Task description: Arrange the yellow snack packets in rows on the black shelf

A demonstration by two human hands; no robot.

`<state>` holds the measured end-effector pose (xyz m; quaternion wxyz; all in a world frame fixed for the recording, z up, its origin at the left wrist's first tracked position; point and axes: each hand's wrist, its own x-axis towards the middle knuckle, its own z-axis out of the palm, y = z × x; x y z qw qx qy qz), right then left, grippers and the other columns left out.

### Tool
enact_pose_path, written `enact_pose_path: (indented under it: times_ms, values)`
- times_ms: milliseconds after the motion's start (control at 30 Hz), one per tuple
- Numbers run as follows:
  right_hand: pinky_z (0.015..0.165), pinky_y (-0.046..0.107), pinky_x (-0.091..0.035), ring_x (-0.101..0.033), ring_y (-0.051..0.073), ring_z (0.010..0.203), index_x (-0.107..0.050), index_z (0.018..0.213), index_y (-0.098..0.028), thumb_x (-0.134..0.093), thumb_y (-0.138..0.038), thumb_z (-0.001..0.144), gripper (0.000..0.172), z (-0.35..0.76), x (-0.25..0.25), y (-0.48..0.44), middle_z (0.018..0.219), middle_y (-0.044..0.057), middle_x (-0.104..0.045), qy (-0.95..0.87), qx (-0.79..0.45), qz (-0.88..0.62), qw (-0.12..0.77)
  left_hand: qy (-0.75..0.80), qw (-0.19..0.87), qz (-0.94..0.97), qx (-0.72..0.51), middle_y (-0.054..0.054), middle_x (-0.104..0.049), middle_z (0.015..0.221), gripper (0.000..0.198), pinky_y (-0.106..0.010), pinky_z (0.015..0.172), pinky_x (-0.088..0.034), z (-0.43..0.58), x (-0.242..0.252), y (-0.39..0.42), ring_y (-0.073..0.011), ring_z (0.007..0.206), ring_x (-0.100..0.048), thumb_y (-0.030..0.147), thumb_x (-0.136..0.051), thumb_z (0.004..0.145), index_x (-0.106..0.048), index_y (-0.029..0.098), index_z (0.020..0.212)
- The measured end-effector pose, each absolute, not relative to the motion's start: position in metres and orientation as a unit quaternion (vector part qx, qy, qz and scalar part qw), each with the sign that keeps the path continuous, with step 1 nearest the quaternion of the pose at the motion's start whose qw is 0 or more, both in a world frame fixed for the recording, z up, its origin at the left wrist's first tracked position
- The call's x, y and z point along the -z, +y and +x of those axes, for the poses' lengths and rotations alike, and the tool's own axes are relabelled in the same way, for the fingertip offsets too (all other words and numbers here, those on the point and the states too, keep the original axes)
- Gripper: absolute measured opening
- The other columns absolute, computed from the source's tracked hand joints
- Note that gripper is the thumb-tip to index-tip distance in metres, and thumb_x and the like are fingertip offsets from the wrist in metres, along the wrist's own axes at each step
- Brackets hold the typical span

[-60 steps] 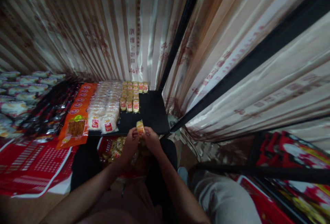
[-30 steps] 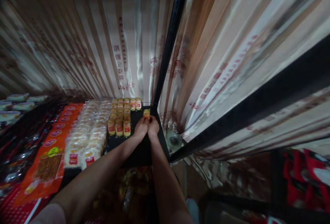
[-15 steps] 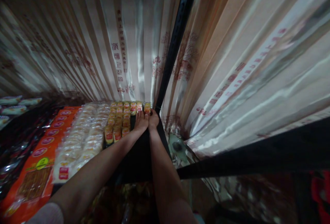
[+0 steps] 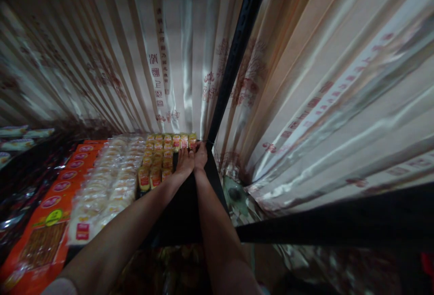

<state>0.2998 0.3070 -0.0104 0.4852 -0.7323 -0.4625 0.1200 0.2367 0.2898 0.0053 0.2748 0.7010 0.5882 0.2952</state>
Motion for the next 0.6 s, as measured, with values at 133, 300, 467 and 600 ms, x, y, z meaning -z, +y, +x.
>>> enact_pose_path:
  times_ms: [133, 300, 467, 600]
  values:
    - [0.073, 0.029, -0.043, -0.055, 0.017, 0.077, -0.055, 0.088, -0.020, -0.049, -0.024, 0.076, 0.014, 0.301, 0.016, 0.307, 0.085, 0.004, -0.062, -0.498, -0.099, -0.717, 0.478, 0.588, 0.277, 0.703, -0.291, -0.022, -0.044, 0.136, 0.040, -0.057, 0.109, -0.018, 0.238, 0.000, 0.292, -0.0321, 0.135, -0.026, 0.015, -0.035, 0.087, -0.052, 0.007, 0.122]
    - [0.083, 0.034, -0.041, -0.055, 0.020, 0.085, -0.059, 0.088, -0.017, -0.048, -0.023, 0.076, 0.017, 0.305, 0.019, 0.307, 0.088, 0.007, -0.064, -0.533, -0.058, -0.698, 0.474, 0.572, 0.238, 0.721, -0.310, -0.023, -0.047, 0.131, 0.039, -0.059, 0.108, -0.017, 0.240, 0.001, 0.289, -0.0331, 0.133, -0.029, 0.009, -0.034, 0.086, -0.054, 0.006, 0.119]
    - [0.091, 0.037, -0.038, -0.054, 0.022, 0.100, -0.062, 0.089, -0.018, -0.047, -0.021, 0.075, 0.020, 0.306, 0.018, 0.295, 0.098, 0.010, -0.065, -0.539, -0.054, -0.681, 0.493, 0.557, 0.197, 0.749, -0.299, -0.024, -0.049, 0.129, 0.038, -0.053, 0.108, -0.023, 0.238, -0.010, 0.273, -0.0306, 0.130, -0.036, 0.004, -0.034, 0.084, -0.055, 0.004, 0.115]
    - [0.090, 0.038, -0.040, -0.056, 0.022, 0.098, -0.062, 0.090, -0.016, -0.046, -0.021, 0.072, 0.025, 0.299, 0.016, 0.274, 0.099, 0.011, -0.065, -0.541, -0.094, -0.665, 0.507, 0.552, 0.187, 0.758, -0.294, -0.022, -0.055, 0.121, 0.037, -0.046, 0.106, -0.030, 0.232, -0.016, 0.249, -0.0271, 0.122, -0.046, 0.005, -0.031, 0.084, -0.057, 0.006, 0.111]
